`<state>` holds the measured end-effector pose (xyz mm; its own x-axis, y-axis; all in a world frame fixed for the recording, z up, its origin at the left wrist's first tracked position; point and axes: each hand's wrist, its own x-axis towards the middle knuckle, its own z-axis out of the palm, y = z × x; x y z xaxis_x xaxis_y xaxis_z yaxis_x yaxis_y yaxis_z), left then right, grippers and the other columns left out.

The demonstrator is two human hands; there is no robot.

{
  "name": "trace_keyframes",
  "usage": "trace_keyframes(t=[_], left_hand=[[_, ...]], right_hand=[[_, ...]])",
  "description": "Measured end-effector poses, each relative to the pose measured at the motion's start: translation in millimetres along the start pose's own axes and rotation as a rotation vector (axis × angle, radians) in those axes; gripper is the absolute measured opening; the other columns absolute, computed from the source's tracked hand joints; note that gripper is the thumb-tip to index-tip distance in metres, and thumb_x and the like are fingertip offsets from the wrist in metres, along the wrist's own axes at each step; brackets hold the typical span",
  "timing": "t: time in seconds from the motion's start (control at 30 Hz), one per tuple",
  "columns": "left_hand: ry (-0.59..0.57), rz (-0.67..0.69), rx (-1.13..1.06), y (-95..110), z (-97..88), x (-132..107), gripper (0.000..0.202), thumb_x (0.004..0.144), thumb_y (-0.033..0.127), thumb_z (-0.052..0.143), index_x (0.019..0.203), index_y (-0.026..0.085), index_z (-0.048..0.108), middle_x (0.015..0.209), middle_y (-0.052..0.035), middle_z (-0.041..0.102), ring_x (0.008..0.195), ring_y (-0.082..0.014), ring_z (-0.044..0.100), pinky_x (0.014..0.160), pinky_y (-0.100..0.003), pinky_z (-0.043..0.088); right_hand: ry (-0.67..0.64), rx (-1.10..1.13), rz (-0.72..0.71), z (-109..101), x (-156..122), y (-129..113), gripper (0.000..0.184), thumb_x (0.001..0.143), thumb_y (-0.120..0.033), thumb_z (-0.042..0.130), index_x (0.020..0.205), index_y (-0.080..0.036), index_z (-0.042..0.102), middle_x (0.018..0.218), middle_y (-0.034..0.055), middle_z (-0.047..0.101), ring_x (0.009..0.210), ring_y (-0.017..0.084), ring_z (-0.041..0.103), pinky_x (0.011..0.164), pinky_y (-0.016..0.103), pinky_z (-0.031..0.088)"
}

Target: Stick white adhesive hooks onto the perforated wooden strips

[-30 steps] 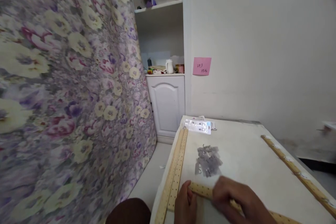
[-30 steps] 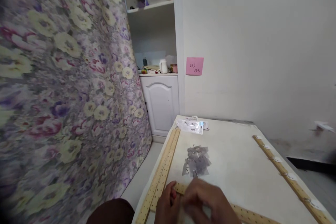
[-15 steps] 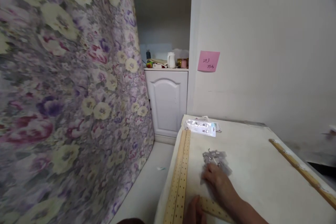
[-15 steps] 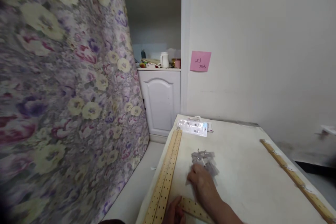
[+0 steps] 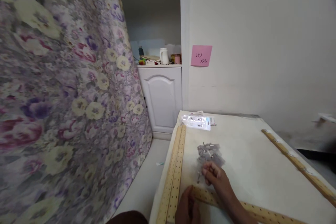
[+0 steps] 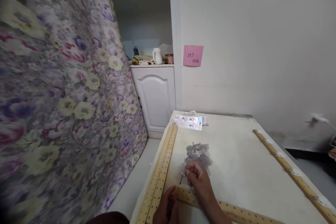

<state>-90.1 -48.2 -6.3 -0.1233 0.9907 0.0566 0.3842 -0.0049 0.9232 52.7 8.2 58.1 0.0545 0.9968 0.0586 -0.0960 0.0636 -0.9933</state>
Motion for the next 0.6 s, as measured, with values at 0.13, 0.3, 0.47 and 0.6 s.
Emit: trace_keyframes(t=[0.13,0.3,0.47,0.6], left_hand=[[-0.026,-0.06,-0.052,13,-8.4,-2,0.059,0.087,0.061,0.033,0.118,0.017,0.059,0.069,-0.0033,0.066,0.052,-0.0159,0.056,0.052,-0.026,0.047],[0.029,-0.033,-0.159,25,-12.5,-1,0.055,0.084,0.064,0.039,0.103,0.019,0.065,0.078,-0.0044,0.069,0.066,-0.0184,0.061,0.065,-0.028,0.052],[0.047,-0.051,-0.25,26,-7.3,2,0.048,0.081,0.062,0.049,0.091,0.018,0.065,0.07,-0.0026,0.068,0.065,-0.0185,0.062,0.062,-0.027,0.051],[0.096,-0.015,-0.171,12,-3.0,-2,0.045,0.081,0.056,0.052,0.098,0.017,0.064,0.077,-0.005,0.07,0.067,-0.0194,0.065,0.062,-0.028,0.051]], right_hand=[[-0.03,0.042,0.031,1,-8,8,0.03,0.073,-0.047,0.066,0.076,-0.019,0.055,0.059,-0.0064,0.048,0.046,0.009,0.042,0.046,0.022,0.031],[-0.053,-0.037,0.007,-1,-13,20,0.019,0.076,-0.036,0.063,0.074,-0.019,0.055,0.06,-0.0057,0.049,0.05,0.01,0.044,0.048,0.022,0.033],[-0.031,-0.225,-0.023,-1,-19,19,0.015,0.078,-0.029,0.054,0.089,-0.019,0.059,0.068,-0.0024,0.057,0.06,0.015,0.054,0.056,0.025,0.041],[-0.077,-0.412,-0.062,1,-24,16,0.022,0.082,-0.027,0.047,0.098,-0.019,0.06,0.074,0.0007,0.063,0.067,0.018,0.059,0.064,0.028,0.045]])
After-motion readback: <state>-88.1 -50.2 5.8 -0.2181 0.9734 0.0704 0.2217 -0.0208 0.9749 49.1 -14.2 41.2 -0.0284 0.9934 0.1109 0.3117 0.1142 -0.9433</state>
